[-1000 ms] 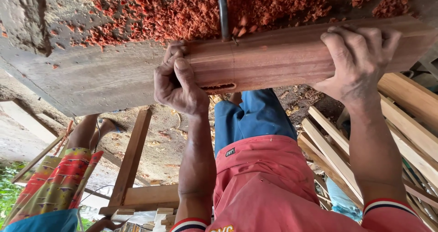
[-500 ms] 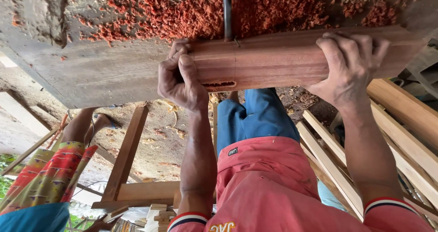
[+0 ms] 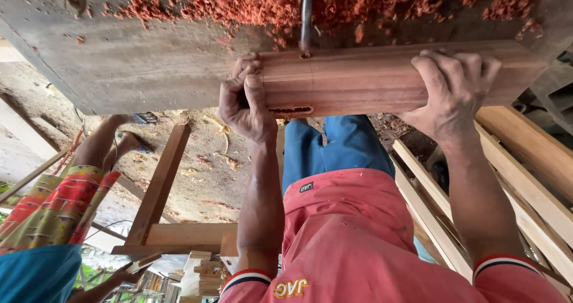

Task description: The person uses a drill press to drill holes into a rectangular piece of reddish-brown wood. They hold the wood steady with both hands while the drill bit penetrates the surface, creating wood shavings. The person repositions the wood to drill additional holes along its length.

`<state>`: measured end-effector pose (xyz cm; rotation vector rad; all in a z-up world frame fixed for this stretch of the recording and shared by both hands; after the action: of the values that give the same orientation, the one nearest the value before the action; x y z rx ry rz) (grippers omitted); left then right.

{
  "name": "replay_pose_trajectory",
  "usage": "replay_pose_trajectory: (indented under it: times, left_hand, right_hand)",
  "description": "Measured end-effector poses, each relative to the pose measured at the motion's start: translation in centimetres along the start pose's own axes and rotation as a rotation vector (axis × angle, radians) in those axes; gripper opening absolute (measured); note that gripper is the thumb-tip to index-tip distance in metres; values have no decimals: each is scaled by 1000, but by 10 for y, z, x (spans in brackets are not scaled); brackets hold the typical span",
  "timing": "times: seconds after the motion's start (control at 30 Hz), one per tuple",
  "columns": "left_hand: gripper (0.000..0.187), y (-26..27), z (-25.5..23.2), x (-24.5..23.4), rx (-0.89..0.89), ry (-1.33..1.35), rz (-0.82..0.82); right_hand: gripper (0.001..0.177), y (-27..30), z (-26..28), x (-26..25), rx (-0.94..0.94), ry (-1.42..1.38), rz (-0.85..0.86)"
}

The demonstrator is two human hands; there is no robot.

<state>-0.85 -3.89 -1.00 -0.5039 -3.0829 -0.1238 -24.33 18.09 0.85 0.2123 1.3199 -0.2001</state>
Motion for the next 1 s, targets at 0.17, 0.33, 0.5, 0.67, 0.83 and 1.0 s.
replay_pose_trajectory:
  times: [0.17, 0.33, 0.5, 0.67, 0.83, 1.0]
  left_hand:
    - [18, -3, -1, -10, -118, 50, 67]
    - [27, -9, -11, 1, -89, -51, 79]
    - [21, -7, -10, 8, -136, -14, -9]
    - [17, -7, -2, 9, -98, -3, -50]
    - [18, -9, -3, 13, -131, -35, -84]
    - [21, -10, 1, 14, -116, -23, -93]
  right_hand:
    - [93, -1, 1, 0, -19, 10, -27]
    - [83, -2, -1, -1, -22, -10, 6]
    - [82, -1, -6, -3, -47, -70, 12]
    - [70, -8, -7, -7, -63, -104, 24]
    - [54, -11, -8, -9, -58, -105, 28]
    - [41, -11, -13, -7, -92, -96, 10]
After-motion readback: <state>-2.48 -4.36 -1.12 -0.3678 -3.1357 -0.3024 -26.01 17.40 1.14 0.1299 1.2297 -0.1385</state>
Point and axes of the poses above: each hand's wrist, its own y-axis away from the middle knuckle, its own x-axis out of the palm, z = x × y, the point moved 5 cm from there along -y, towards the middle knuckle, and after that the axes turned 9 degrees about z, right-handed, at the moved point
